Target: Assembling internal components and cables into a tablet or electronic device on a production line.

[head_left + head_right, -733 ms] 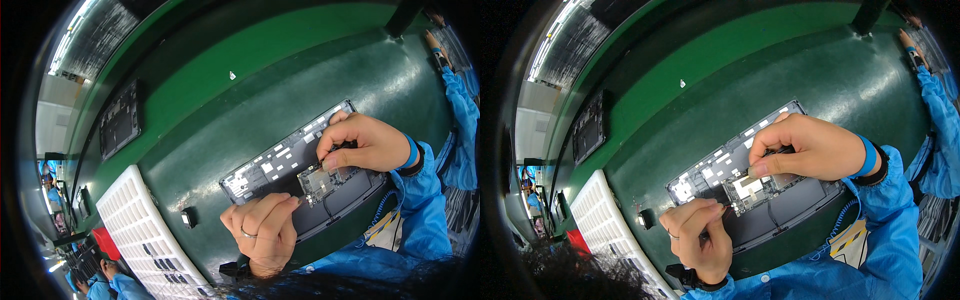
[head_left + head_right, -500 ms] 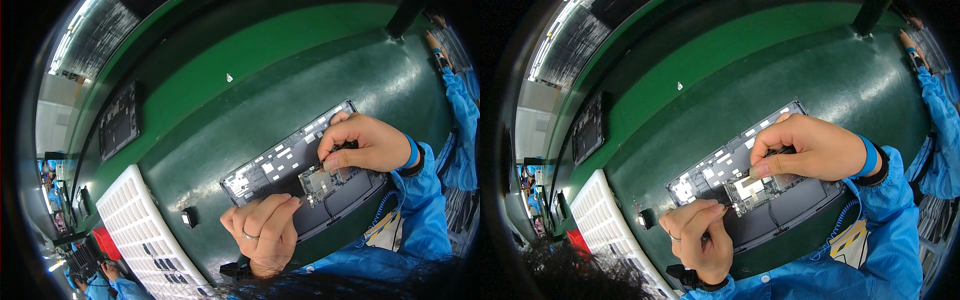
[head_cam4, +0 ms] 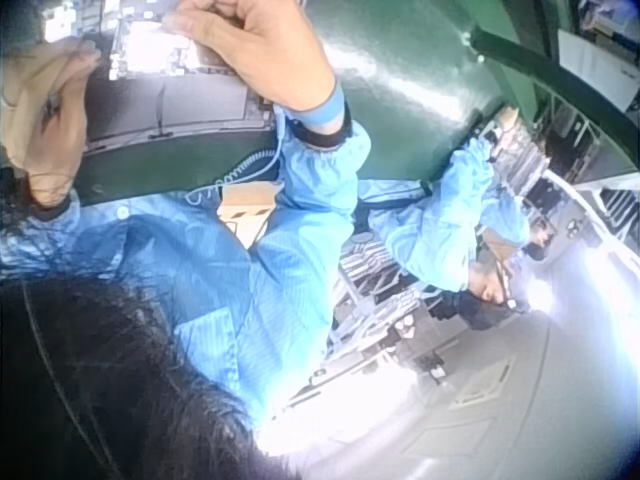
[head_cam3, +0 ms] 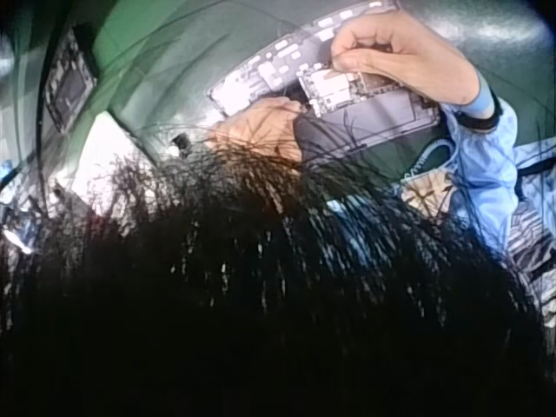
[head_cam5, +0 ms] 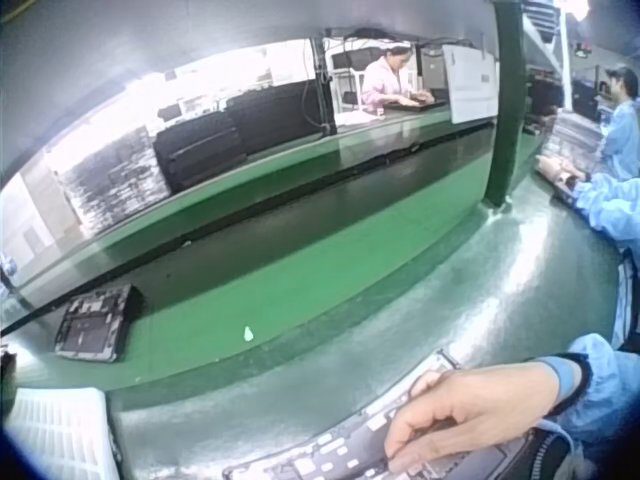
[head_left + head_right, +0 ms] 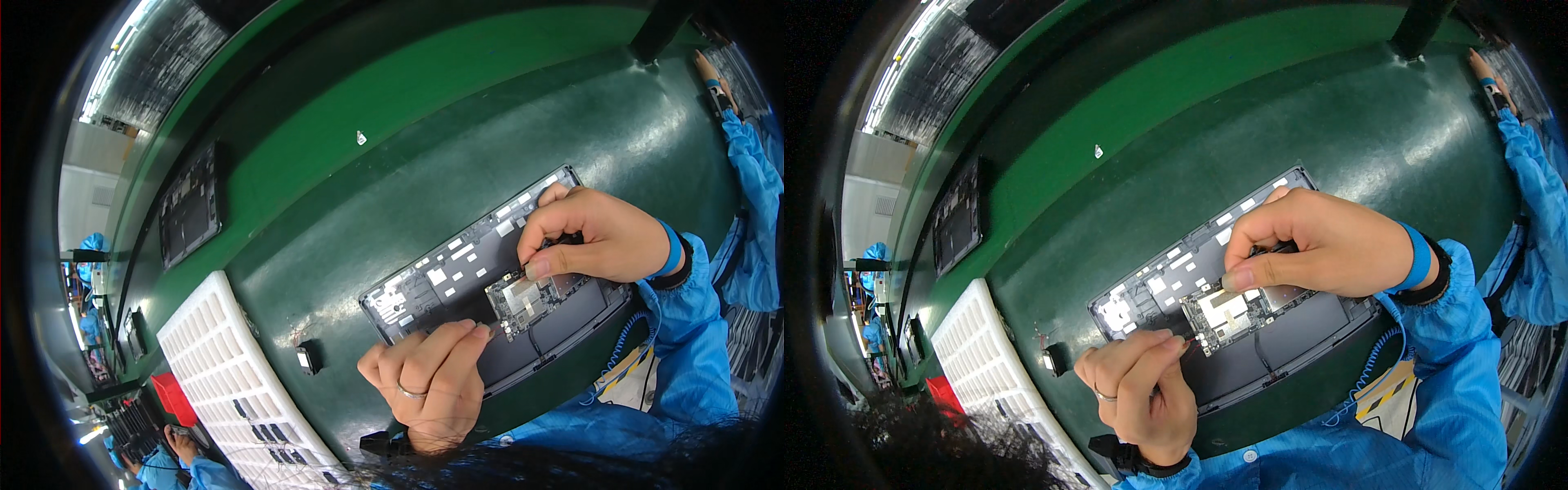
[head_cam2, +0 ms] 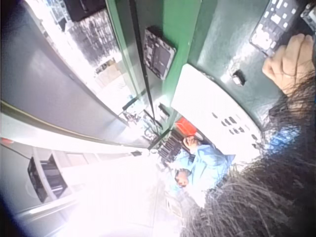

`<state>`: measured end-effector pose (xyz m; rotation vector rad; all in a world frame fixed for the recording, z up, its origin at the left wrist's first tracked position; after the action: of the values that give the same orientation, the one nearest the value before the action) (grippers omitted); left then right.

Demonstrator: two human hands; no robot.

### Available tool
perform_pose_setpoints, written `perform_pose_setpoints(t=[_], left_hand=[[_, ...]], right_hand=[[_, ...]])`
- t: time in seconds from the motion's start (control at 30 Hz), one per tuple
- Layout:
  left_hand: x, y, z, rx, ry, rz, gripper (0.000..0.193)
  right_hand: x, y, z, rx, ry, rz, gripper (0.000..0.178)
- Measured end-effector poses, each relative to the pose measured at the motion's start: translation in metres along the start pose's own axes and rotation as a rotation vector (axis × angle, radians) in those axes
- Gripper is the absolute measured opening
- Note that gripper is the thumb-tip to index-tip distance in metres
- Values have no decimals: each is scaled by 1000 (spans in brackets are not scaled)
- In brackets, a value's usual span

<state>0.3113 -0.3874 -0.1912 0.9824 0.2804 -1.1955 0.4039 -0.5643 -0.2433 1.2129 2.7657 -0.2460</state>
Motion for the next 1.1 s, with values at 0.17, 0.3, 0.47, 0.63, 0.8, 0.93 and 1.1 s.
perform_pose_setpoints(t=[0.17,0.3,0.47,0.63,0.8,0.93,1.1], left_hand=[[0,-2,0,-9,32,4,30],[4,-1,2,-10,38,5,28],[6,-1,2,-6,47,3,27],[9,1,5,-5,70,-20,27],[15,2,6,-3,106,-71,30],[16,5,10,-30,110,-71,30],[11,12,16,-6,173,-29,27]], right_hand=[[0,2,2,-14,35,4,26],[-5,-2,4,20,36,10,26],[-5,-2,6,32,28,1,26],[-10,-4,10,153,-13,-12,17],[-14,-4,11,178,17,-2,17],[-16,-3,8,-17,-1,22,24],[-18,-2,6,-86,-81,18,23]])
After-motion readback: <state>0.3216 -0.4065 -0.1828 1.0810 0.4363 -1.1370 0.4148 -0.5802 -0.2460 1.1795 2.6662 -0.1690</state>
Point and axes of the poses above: each hand's wrist, its own y-axis towards the middle knuckle, its own x-axis out of the palm, z = x × y, the point moved 10 cm from there along y, towards the middle knuckle, and after that the axes turned 7 degrees about -x, right-handed, at the moved point
